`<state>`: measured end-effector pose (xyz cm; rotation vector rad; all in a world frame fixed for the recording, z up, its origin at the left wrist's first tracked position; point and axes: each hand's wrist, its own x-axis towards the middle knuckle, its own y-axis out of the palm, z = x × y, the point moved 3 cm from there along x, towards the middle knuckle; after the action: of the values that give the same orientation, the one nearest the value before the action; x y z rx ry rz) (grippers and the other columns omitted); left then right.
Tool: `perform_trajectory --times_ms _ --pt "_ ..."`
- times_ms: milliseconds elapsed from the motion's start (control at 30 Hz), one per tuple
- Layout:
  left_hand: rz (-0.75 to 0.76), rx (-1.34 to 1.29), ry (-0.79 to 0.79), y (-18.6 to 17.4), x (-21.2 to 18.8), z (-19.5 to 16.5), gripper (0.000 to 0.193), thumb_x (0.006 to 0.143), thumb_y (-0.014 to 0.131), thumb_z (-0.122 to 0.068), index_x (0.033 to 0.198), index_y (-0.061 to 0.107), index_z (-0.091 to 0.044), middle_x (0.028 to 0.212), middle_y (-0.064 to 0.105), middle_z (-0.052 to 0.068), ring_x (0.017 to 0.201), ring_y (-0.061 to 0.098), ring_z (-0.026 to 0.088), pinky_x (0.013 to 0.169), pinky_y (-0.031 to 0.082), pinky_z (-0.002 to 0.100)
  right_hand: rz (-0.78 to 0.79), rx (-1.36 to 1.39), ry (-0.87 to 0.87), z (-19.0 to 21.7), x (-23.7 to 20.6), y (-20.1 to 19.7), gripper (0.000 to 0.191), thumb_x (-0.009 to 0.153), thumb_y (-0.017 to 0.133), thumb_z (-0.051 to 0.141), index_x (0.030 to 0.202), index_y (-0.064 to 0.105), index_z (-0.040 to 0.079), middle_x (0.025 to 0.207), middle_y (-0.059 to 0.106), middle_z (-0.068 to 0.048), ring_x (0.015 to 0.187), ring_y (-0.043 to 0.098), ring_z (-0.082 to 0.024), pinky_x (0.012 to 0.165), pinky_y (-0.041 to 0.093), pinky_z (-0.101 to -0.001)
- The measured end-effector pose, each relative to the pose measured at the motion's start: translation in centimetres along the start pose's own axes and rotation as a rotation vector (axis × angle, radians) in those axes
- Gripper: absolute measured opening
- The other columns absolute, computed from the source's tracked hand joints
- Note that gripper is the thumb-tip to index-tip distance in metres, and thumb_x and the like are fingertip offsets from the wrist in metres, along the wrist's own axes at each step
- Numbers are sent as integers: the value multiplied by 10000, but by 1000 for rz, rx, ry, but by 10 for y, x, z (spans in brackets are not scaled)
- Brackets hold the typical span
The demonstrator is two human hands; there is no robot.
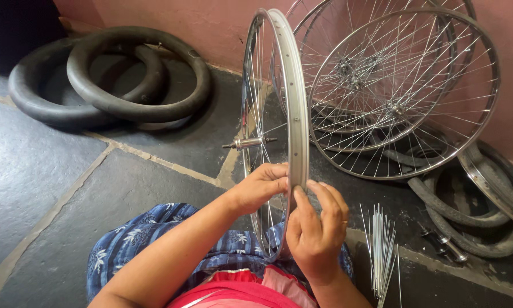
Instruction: The person inserts metal spokes into the hub and rim of a bicycle wheel, threading them through the holes and securing them by hand. The person rotates the wheel to access different spoke holes and continues adding spokes one by one.
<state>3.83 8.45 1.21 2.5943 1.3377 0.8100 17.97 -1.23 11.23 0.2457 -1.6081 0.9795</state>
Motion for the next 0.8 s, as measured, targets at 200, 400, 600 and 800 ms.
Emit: perform_trajectory --times_ms 200,400,600,800 --pt "32 -105 -63 -1 -1 -10 347 973 732 -239 1248 676 -37 1162 708 19 1107 643 125 1016 515 322 0 33 -10 -1 -6 3 339 866 643 -76 1192 661 17 1269 584 -179 1177 606 -375 1028 509 -469" --pt "10 -30 -11 6 -1 -14 311 1043 697 -253 1237 700 -10 1183 706 37 1139 641 134 1055 504 325 11 98 27 -8 -22 9 373 899 612 -86 1257 627 17 1302 557 -188 1215 574 -367 1046 513 -460" --pt "71 -60 -65 8 -1 -20 286 1012 683 -253 1208 689 -45 1154 715 31 1116 653 140 1052 505 332 -104 801 373 -10 -69 36 635 1025 441 -61 1579 183 112 1494 441 -226 1376 516 -314 1193 445 -440" --pt "57 -13 -27 9 -1 -21 239 1059 683 -231 1170 708 -21 1143 688 27 1109 631 136 1043 502 336 -74 961 416 -11 -98 49 592 1076 417 -9 1593 156 112 1495 467 -220 1378 525 -296 1175 452 -429"
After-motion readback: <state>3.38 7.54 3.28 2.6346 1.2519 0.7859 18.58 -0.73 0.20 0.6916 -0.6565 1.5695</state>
